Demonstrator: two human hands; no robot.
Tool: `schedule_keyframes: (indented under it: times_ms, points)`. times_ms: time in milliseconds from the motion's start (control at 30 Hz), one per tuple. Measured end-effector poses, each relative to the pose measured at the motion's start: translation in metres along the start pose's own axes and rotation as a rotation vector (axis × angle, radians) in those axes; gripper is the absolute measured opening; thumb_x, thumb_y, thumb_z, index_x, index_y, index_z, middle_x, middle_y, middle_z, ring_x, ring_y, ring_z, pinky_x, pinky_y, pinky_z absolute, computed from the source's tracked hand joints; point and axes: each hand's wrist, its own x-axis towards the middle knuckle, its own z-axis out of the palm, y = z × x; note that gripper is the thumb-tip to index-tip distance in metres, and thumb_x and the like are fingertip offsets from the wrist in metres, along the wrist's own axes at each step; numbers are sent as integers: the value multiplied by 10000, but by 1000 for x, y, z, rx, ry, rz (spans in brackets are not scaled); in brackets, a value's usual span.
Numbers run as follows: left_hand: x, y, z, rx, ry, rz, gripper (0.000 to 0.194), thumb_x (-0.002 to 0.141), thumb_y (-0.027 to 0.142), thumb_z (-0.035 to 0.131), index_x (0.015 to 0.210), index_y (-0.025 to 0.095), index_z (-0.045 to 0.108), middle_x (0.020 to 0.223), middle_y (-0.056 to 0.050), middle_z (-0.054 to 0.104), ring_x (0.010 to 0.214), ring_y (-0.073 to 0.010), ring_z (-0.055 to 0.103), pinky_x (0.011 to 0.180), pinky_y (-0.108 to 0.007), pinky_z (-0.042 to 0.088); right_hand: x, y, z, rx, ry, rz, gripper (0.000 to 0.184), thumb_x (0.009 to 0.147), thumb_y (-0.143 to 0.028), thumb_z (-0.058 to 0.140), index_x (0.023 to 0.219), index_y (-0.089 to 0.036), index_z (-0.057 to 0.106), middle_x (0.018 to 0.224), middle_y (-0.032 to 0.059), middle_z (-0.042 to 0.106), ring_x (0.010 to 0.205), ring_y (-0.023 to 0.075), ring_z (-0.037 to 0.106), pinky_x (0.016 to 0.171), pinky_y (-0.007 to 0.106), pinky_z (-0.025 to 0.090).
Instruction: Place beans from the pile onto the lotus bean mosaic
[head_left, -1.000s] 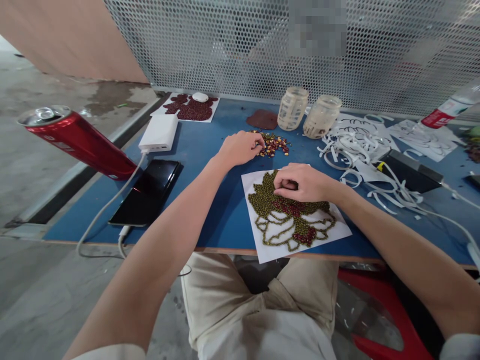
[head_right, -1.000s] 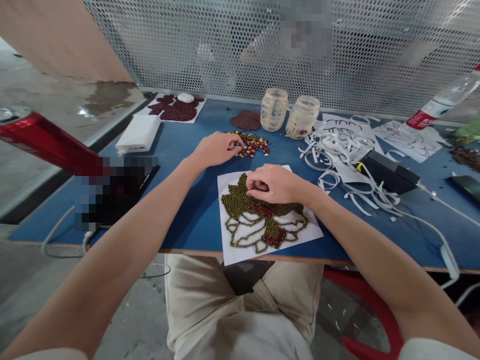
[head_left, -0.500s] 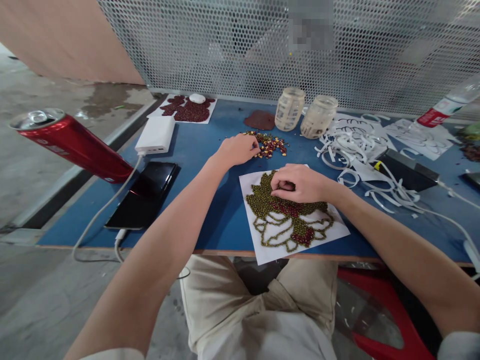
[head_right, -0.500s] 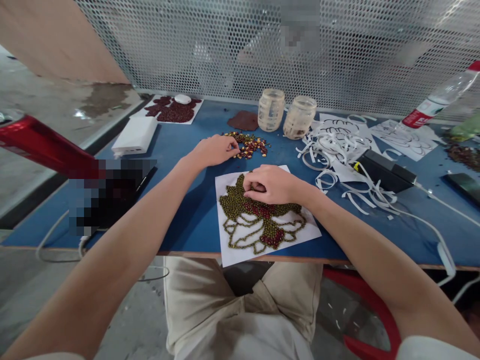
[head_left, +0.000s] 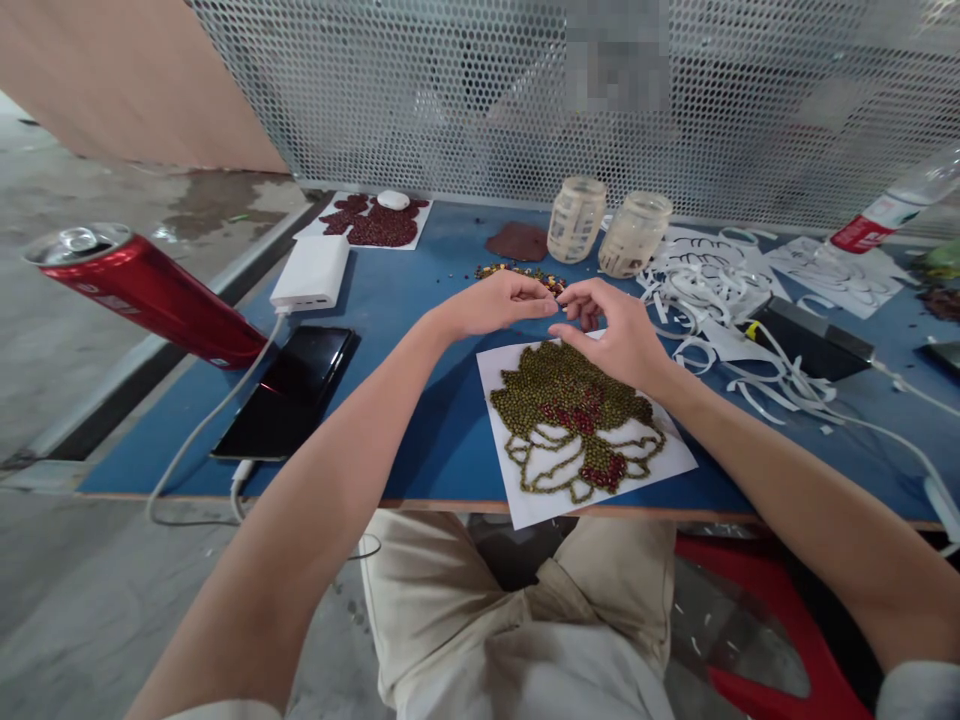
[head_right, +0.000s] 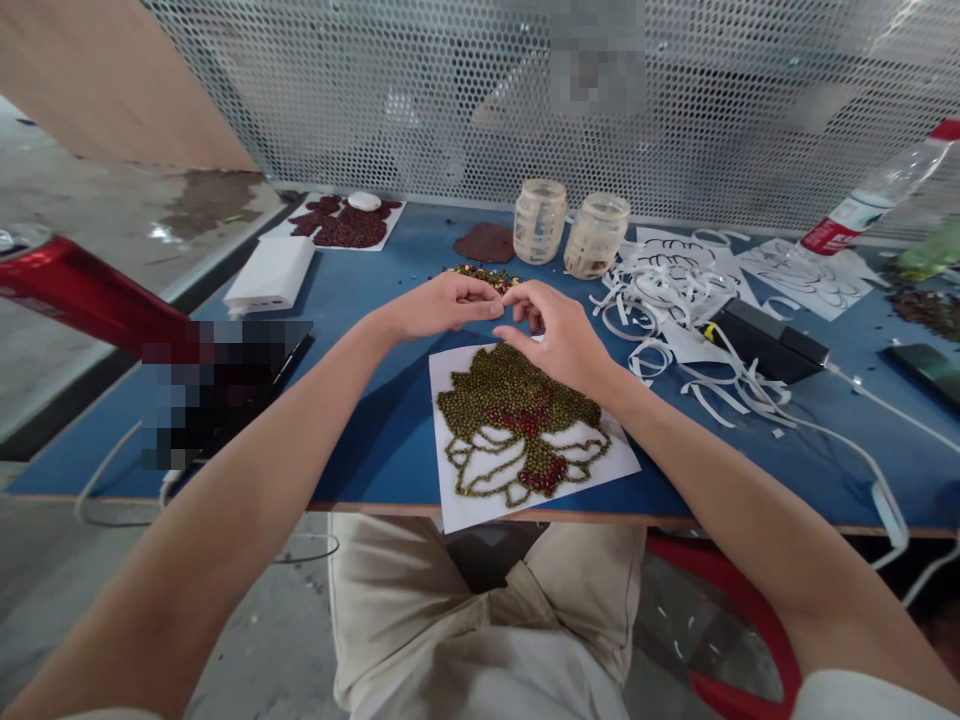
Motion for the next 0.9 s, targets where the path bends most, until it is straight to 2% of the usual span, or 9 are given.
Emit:
schedule_keyframes:
  times_ms: [133,233,367,500,567,667,733,800,900]
  points:
    - [-2,15,12,-161,-20,-21,380,987,536,807,824,200,732,694,21,503,600,-99,385,564,-286,311,0,-1,1,36,60,38,203,990,-404,824,1102,-265,728,1009,43,794,860,226,721,844,423,617]
    - [-1,16,16,-220,-3,-29,412,970,556,832,781,212,705,676,23,454,593,-99,372,564,-294,286,-1,-2,1,37,111,74,157,1018,-412,805,1096,-279,779,1033,42,840,915,249,783,922,464,653]
    - [-2,8,11,-361,-32,-61,335,959,545,837,847,234,789,628,43,372,574,-103,272,574,-327,255,-2,0,-2,-2,151,87,164,1040,-451,791,1057,-292,826,1007,45,860,884,271,799,882,485,658]
    - [-3,1,4,-461,-29,-80,222,926,450,849,943,229,851,590,66,311,561,-101,234,564,-326,212,-1,-2,-8,-43,148,13,195,1079,-452,752,1016,-283,825,1003,61,847,873,259,753,893,469,606]
    - [-2,-1,2,-456,35,-72,204,914,415,836,959,217,851,582,70,327,551,-97,243,557,-319,194,-1,-6,-11,8,21,-90,197,1092,-432,744,1003,-281,835,1018,62,839,926,255,735,950,462,578]
    - [1,-5,2,-400,158,-69,182,882,359,822,960,196,839,579,68,396,547,-92,271,549,-307,206,-2,-10,-10,172,-313,-254,189,1085,-418,770,995,-288,874,1038,55,815,965,238,725,968,421,563]
    - [2,-7,2,-362,197,-70,172,863,323,814,957,181,833,596,61,453,552,-88,293,546,-298,217,-3,-12,-6,259,-507,-285,182,1079,-406,783,1011,-281,897,1028,56,792,926,215,721,915,379,564]
    - [3,-9,2,-345,201,-61,168,863,307,802,958,172,830,607,56,485,551,-84,307,542,-292,215,-4,-13,-2,309,-622,-281,171,1075,-381,791,1021,-269,909,1000,51,770,885,194,711,881,347,556]
    - [3,-11,2,-347,181,-40,160,878,297,786,958,164,829,589,60,481,543,-85,314,538,-291,213,-6,-13,4,346,-687,-294,160,1073,-340,792,1022,-252,915,976,45,746,866,179,694,887,330,543]
